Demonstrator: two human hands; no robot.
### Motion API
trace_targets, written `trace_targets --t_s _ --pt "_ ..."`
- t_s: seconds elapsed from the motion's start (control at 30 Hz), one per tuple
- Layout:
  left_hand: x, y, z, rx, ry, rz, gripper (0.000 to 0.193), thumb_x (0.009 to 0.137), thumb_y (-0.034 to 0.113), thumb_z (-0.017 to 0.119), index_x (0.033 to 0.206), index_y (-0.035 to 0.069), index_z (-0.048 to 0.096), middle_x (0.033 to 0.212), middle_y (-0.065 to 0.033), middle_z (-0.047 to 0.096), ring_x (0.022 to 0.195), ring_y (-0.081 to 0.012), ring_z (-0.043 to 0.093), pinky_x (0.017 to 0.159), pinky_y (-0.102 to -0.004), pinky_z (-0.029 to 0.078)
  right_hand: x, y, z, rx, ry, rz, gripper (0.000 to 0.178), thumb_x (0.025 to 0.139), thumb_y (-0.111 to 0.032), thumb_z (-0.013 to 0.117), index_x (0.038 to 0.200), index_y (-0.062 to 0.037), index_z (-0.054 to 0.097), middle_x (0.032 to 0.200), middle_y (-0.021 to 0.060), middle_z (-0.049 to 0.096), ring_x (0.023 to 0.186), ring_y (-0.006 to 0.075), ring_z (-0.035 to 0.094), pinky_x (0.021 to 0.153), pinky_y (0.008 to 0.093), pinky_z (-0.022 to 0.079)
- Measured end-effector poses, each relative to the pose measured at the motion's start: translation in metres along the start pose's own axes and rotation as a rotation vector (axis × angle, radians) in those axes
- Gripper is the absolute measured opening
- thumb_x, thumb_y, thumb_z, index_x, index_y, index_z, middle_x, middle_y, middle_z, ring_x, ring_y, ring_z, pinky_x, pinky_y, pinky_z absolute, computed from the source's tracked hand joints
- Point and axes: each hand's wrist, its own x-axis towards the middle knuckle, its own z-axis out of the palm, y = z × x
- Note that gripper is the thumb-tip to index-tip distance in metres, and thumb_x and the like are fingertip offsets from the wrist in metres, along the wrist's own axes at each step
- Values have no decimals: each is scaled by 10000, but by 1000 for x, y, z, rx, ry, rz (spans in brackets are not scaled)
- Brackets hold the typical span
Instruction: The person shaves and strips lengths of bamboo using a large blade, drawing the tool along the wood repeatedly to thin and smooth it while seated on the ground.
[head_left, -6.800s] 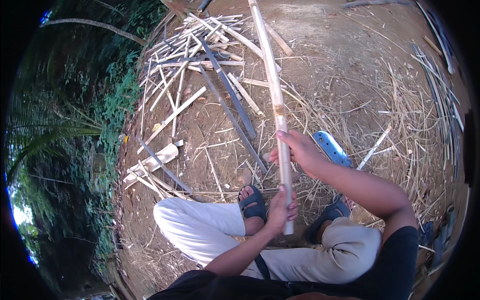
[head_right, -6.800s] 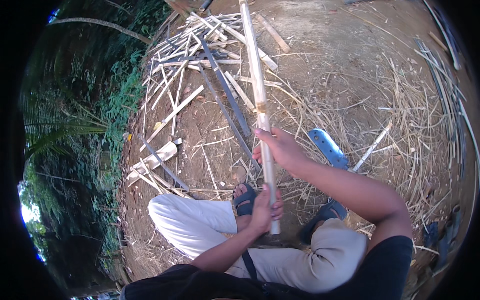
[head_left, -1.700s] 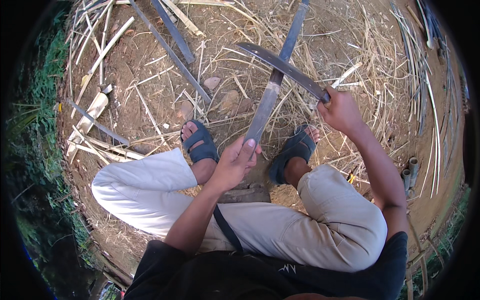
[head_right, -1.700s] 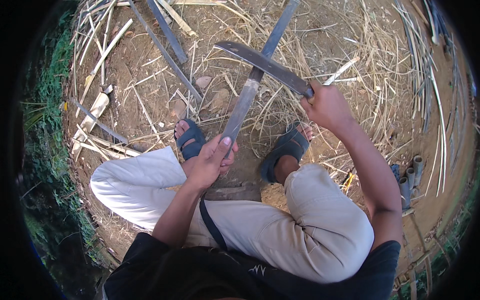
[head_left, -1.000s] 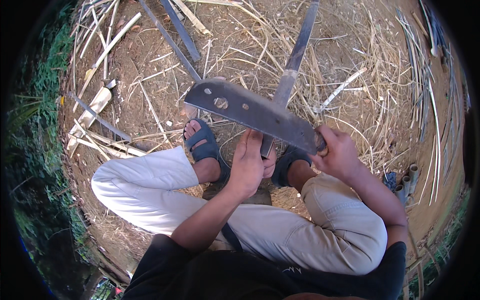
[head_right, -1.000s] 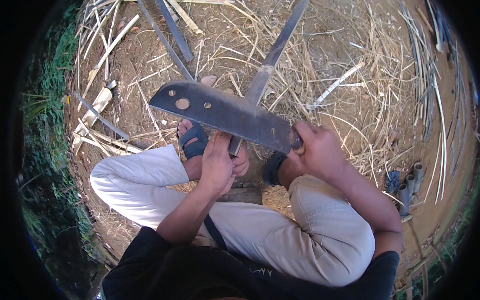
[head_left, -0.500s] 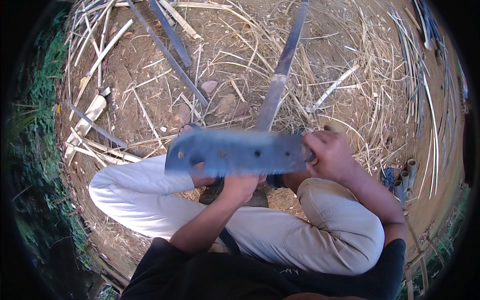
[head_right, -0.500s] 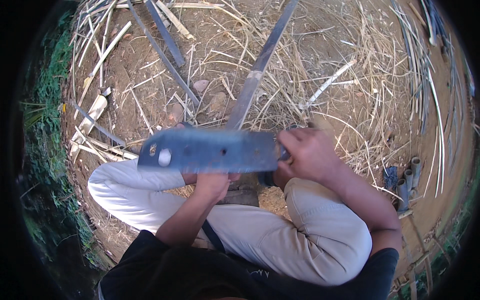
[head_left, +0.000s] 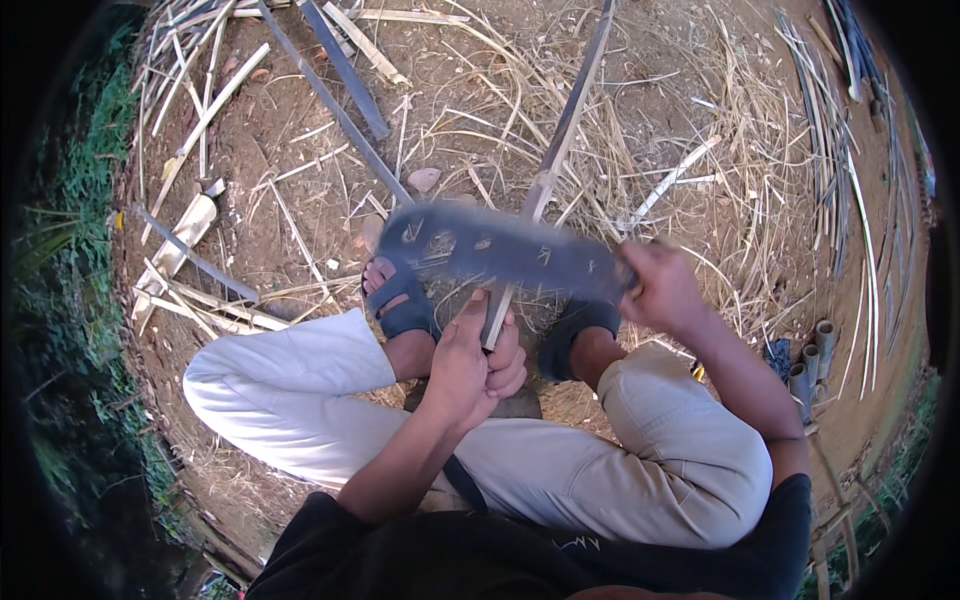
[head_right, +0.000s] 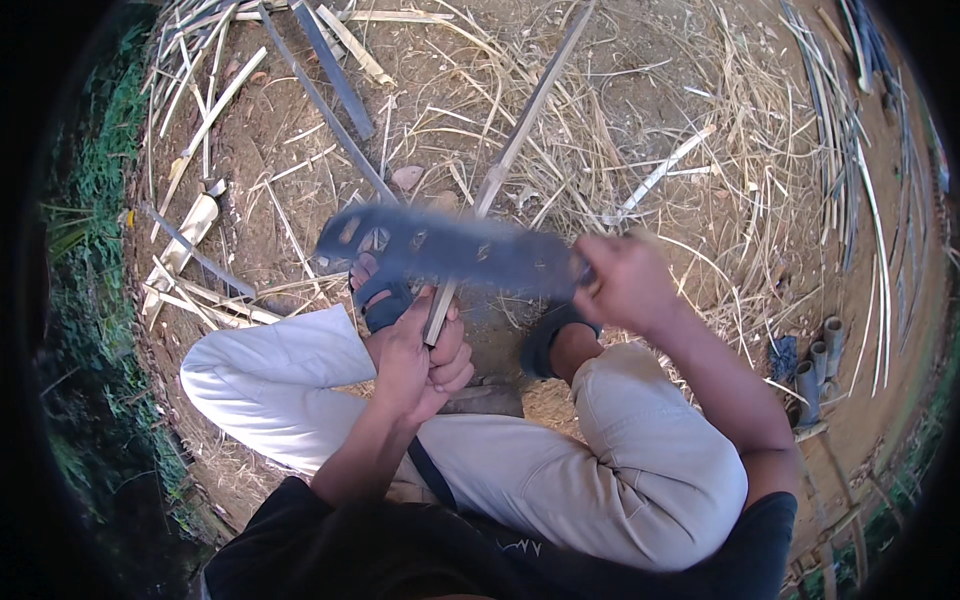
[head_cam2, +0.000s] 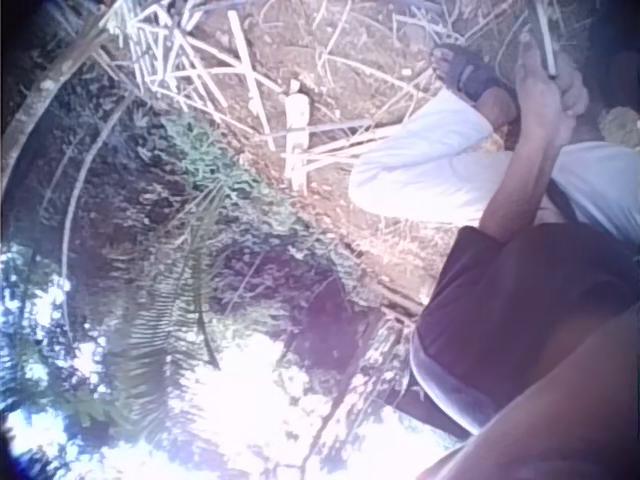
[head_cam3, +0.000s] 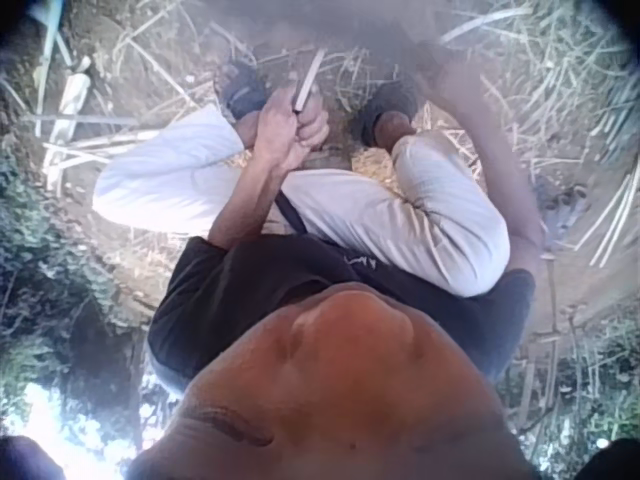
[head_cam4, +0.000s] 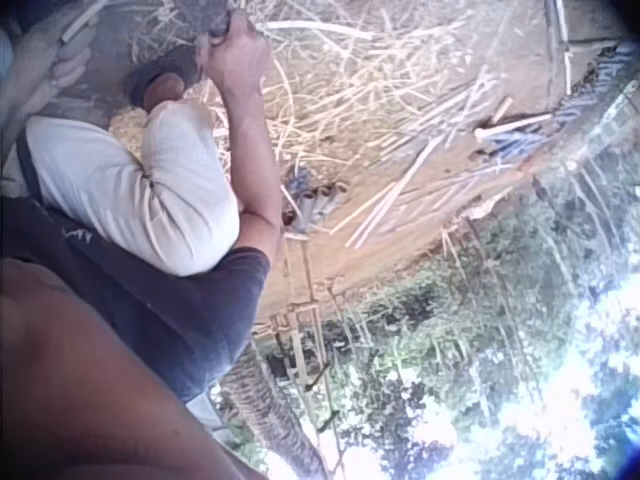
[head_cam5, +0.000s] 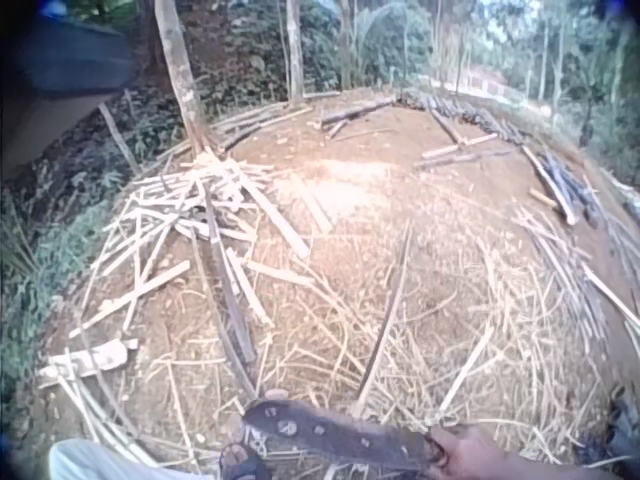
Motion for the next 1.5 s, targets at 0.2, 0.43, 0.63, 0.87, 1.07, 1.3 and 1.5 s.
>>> trace_targets --t_s 0.2,0.43,0.63,0.87,1.07,1.3,1.5 --pt "9 3 -4 21 22 -105 306 1063 364 330 914 120 437 564 35 270 404 -76 220 357 -247 197 3 -8 6 43 6 43 326 723 -263 753 902 -90 542 702 116 632 603 321 660 541 434 518" --pt "13 -1 -6 -32 -39 -154 325 1066 360 305 869 127 417 566 36 280 411 -75 233 362 -239 202 7 3 -2 75 -103 320 346 666 -249 777 885 -86 566 717 100 638 679 320 658 657 423 516" --pt "7 2 -9 10 -62 -197 305 1055 333 313 844 132 404 568 40 283 413 -75 234 366 -235 204 11 11 6 15 3 86 322 697 -215 770 890 -84 549 651 92 627 593 318 657 556 415 517" --pt "6 -1 -23 -71 -107 -238 280 1044 307 305 839 140 399 571 42 292 413 -72 243 370 -237 219 5 -16 7 -73 -4 -40 259 712 -218 747 856 -114 558 659 74 627 604 295 662 587 418 516" --pt "9 -4 -24 -100 -143 -247 313 1051 318 298 811 143 396 574 42 293 423 -68 234 373 -239 209 7 14 2 -131 -90 277 245 729 -236 723 860 -110 559 725 90 672 596 283 669 582 397 552" --pt "-5 -7 -33 -69 -175 -258 279 1035 306 327 809 156 392 571 52 294 415 -59 233 370 -227 209 24 55 -9 -270 -19 198 247 760 -246 722 880 -105 558 716 107 666 608 309 672 558 417 528" --pt "-2 1 -52 21 -196 -325 314 1020 337 317 840 120 457 596 18 363 436 -103 319 385 -251 274 26 30 -10 -184 -145 235 260 766 -230 735 911 -99 562 736 121 665 642 324 675 580 428 536"
